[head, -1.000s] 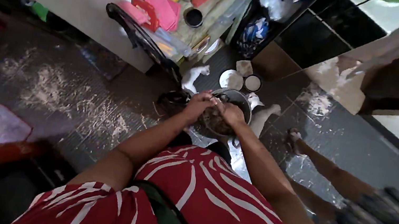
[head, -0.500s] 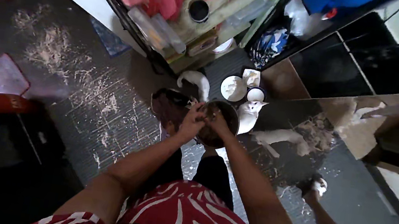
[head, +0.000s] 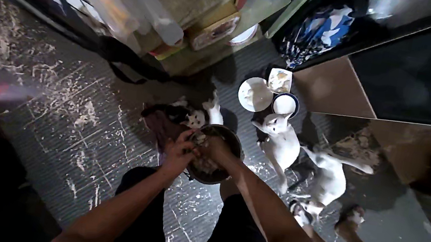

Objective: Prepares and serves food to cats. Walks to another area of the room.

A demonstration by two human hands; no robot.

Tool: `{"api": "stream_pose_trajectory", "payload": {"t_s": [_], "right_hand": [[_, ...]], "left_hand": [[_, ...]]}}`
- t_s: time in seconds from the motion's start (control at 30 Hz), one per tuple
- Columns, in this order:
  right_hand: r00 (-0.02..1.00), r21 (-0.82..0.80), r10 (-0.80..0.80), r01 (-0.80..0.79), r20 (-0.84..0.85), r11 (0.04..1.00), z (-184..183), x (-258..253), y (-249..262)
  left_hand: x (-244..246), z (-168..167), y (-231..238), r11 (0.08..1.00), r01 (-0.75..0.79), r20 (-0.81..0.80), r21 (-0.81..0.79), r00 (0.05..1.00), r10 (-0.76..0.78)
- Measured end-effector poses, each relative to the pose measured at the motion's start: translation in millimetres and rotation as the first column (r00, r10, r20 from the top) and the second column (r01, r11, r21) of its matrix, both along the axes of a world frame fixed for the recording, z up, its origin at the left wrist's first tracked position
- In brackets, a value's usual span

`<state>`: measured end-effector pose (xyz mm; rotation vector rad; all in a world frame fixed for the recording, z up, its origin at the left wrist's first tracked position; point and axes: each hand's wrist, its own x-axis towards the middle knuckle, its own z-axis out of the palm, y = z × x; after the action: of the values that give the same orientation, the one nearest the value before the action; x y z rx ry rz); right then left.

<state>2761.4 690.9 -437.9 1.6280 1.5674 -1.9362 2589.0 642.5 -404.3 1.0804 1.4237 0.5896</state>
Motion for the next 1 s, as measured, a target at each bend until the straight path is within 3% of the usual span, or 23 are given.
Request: {"api": "stream_pose_trajectory", "payload": {"t_s": [0.17,0.3,0.4,0.5,0.57,0.7,0.87,1.0], "right_hand": [[0.963,0.119,0.262,-0.267,0.057,0.956,-65,-23,18],[0.925,0.329,0.380,-0.361,0.007,0.873,-137,-35,25],[0.902,0.499,0.431,-0.369,-0.008,0.784,-183,-38,30],[0.880,0.718,0.474,-0.332,0.002,0.612,-223,-37,33],[0.846,0.756,0.529,-0.389,0.067,0.526,-234,-39,47],[0.805,0.805,0.568,-0.446,0.171,0.390,-254,-45,57],[0.860,0.650,0.478,-0.468,0.179,0.599,-206,-77,77],[0.818,0.685,0.522,-0.524,0.241,0.505,-222,-102,74]], "left_hand": [[-25,-83,5,0.996,-0.080,0.100,0.041,0.992,0.076],[-43,-152,13,0.992,-0.085,0.125,0.092,0.989,0.073],[-51,-196,18,0.982,-0.094,0.135,0.165,0.988,0.072],[-62,-229,19,0.974,-0.079,0.115,0.211,0.992,0.056],[-71,-245,21,0.968,-0.104,0.105,0.228,0.991,0.082],[-78,-246,22,0.968,-0.146,-0.010,0.203,0.989,0.151],[-82,-201,44,0.924,-0.327,0.009,0.199,0.943,0.332],[-89,-201,51,0.899,-0.286,-0.001,0.332,0.953,0.304]]}}
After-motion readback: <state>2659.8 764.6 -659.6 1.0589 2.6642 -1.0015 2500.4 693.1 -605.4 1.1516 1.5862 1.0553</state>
